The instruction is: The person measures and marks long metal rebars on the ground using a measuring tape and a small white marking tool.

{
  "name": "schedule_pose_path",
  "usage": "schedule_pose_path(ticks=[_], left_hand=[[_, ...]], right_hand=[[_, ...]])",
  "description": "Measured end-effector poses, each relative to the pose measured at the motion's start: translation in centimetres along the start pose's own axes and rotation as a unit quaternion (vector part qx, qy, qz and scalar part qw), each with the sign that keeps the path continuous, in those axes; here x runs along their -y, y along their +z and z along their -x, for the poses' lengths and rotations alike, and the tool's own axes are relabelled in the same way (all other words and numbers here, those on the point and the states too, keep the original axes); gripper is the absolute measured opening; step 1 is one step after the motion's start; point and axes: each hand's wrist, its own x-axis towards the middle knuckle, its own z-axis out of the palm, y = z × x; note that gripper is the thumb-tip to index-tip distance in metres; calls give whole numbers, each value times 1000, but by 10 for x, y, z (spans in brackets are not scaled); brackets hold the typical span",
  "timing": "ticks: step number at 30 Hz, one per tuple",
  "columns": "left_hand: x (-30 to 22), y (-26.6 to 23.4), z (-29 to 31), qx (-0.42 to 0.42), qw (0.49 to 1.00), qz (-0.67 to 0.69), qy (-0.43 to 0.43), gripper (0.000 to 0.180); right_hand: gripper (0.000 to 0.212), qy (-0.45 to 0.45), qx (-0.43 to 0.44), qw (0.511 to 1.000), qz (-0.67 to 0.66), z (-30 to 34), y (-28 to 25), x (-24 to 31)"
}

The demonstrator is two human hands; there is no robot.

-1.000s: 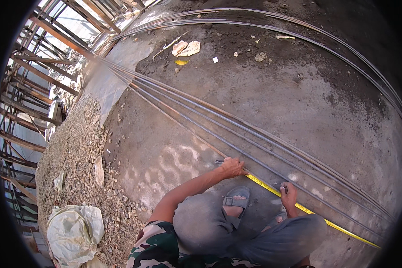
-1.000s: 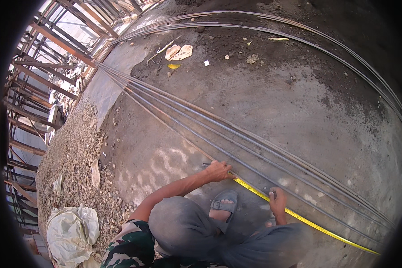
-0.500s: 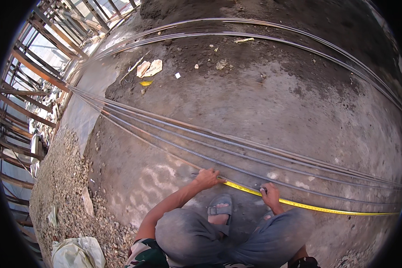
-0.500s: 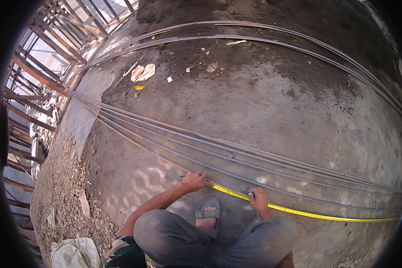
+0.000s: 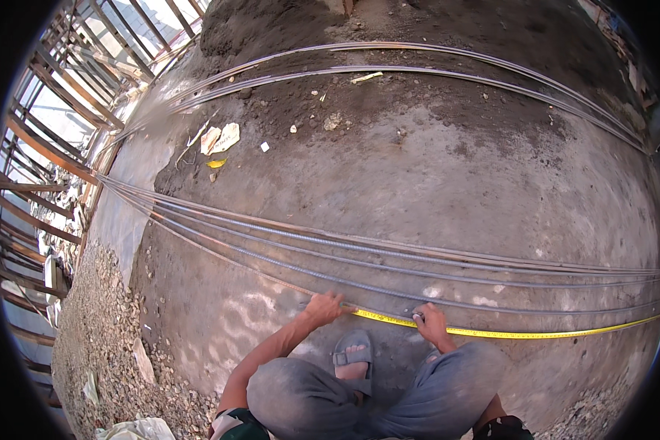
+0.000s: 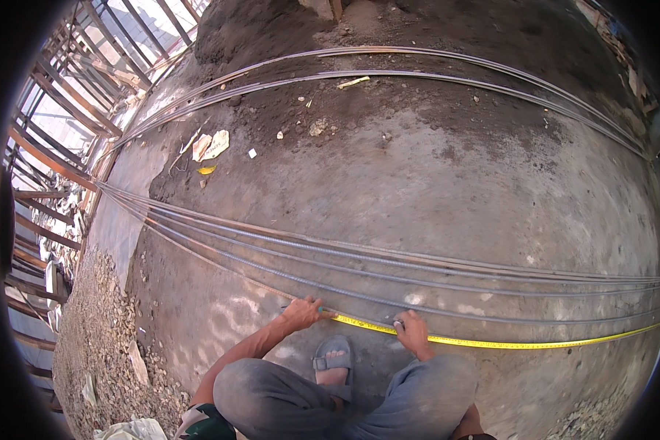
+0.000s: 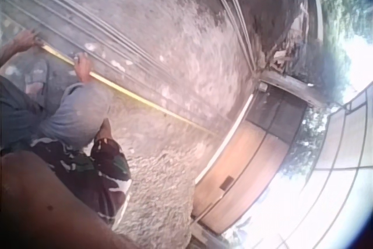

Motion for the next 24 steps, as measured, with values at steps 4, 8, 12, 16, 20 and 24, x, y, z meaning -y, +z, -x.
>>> schedule_pose_path(ticks=[4, 8, 12, 16, 20, 24], left_hand=[[2, -1, 2, 15, 1000, -11, 7, 46], [8, 7, -5, -17, 1000, -14, 21, 47], [5, 9, -5, 0, 999, -34, 31, 51], [8, 5, -3, 30, 998, -28, 40, 56], [4, -2, -6, 43, 998, -32, 43, 59], [6, -2, -5, 33, 998, -15, 46, 61]], right_hand=[[12, -10, -2, 1000, 2, 0, 3, -1], [13, 13, 10, 1000, -7, 0, -4, 0], [15, 9, 9, 1000, 4, 0, 2, -8], [15, 6, 7, 1000, -5, 0, 6, -12], [13, -6, -13, 999, -30, 3, 2, -10], [16, -5, -8, 1000, -20, 4, 2, -12]])
